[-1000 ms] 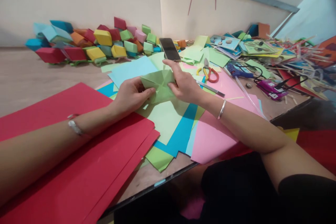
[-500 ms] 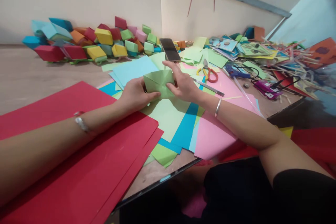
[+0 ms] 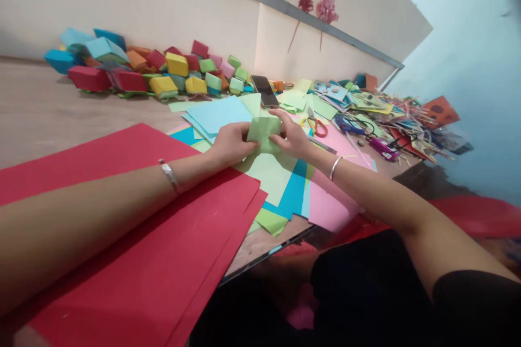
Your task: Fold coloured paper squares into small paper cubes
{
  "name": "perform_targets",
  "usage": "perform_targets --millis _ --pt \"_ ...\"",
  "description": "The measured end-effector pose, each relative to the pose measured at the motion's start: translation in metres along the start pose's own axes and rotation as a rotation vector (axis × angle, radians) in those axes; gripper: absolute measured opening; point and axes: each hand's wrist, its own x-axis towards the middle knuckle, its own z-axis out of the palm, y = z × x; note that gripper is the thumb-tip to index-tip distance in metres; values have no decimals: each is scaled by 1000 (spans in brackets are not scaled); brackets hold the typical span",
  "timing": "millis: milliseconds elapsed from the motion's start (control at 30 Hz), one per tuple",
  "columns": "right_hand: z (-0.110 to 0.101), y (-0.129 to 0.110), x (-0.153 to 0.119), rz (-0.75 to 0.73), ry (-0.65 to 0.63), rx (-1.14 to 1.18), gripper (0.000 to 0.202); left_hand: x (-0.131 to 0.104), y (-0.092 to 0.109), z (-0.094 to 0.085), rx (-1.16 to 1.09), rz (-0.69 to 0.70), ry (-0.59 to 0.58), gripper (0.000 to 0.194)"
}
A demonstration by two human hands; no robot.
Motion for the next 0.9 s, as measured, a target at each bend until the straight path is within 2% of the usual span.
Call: perform_targets --millis 100,267,500,700,767,900 --pt "-2 -7 5 44 7 -1 61 2 -2 1 9 -4 16 26" --pt "2 -9 10 112 4 32 61 1 -1 2 -9 -16 -23 27" --pt "25 -6 -11 206 191 151 61 1 1 1 18 -27 -52 27" --pt "27 -4 -14 231 264 153 57 4 -1 2 14 -41 -44 26" --pt "27 -5 -14 244 249 164 60 4 -2 2 0 -38 -56 25" --pt "27 -7 -13 234 140 184 65 5 -4 2 -7 -22 -59 23"
